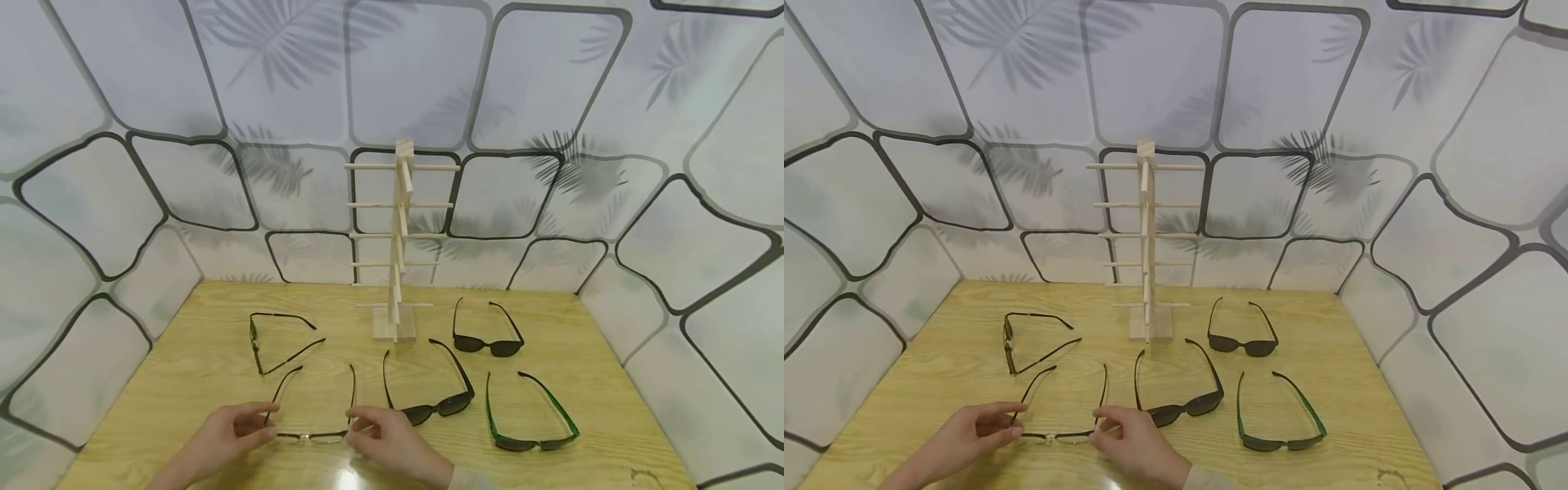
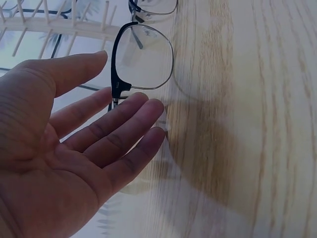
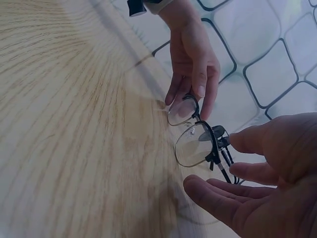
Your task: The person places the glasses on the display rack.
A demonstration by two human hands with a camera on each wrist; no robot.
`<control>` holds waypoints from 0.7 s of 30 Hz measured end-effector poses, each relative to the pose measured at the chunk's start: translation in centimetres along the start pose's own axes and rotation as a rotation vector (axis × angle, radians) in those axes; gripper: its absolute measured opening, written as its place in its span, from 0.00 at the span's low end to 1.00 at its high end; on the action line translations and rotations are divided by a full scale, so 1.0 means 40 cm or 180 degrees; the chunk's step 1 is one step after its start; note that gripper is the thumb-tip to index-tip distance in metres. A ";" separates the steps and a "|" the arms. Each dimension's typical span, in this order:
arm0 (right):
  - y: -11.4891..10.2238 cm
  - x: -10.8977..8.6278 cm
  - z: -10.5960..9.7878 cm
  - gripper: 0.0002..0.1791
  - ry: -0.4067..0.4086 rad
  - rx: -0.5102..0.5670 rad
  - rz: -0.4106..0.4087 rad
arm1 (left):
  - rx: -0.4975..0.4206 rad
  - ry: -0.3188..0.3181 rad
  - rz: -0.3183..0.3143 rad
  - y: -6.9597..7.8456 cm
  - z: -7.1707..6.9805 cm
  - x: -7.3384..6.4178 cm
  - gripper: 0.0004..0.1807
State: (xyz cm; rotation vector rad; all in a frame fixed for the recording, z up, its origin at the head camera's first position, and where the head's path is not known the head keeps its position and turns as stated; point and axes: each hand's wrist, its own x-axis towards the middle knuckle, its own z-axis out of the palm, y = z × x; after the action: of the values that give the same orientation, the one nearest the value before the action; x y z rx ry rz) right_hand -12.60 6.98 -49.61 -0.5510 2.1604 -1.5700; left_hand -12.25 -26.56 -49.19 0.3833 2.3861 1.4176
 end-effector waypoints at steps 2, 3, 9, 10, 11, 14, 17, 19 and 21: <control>0.003 0.000 0.003 0.23 -0.0020 0.0012 0.0014 | 0.0010 0.0009 0.0030 -0.005 0.003 0.000 0.28; 0.005 0.000 0.005 0.22 -0.0024 0.0008 0.0020 | 0.0010 0.0014 0.0037 -0.007 0.004 0.000 0.28; 0.015 0.004 0.015 0.20 -0.0006 -0.0003 0.0049 | -0.0008 0.0037 -0.0059 -0.012 0.007 -0.002 0.28; 0.016 0.004 0.017 0.20 -0.0001 0.0002 0.0049 | -0.0018 0.0039 -0.0082 -0.012 0.007 -0.002 0.28; 0.017 0.005 0.019 0.20 0.0007 0.0005 0.0048 | -0.0024 0.0045 -0.0102 -0.012 0.007 -0.002 0.28; 0.018 0.006 0.025 0.19 0.0050 0.0018 0.0021 | -0.0048 0.0076 -0.0166 -0.012 0.008 -0.001 0.29; 0.020 0.008 0.031 0.19 0.0118 0.0053 -0.0019 | -0.0073 0.0092 -0.0206 -0.014 0.007 0.001 0.30; 0.021 0.010 0.035 0.19 0.0164 0.0131 -0.0019 | -0.0094 0.0092 -0.0220 -0.014 0.007 0.001 0.30; 0.023 0.011 0.037 0.18 0.0197 0.0242 -0.0012 | -0.0139 0.0076 -0.0231 -0.014 0.006 0.001 0.30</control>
State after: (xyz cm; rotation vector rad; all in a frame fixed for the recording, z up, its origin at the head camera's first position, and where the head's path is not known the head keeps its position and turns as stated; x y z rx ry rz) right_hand -12.23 5.81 -50.94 -0.4887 2.1352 -1.6844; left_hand -12.23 -26.60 -49.83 0.2673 2.3583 1.4468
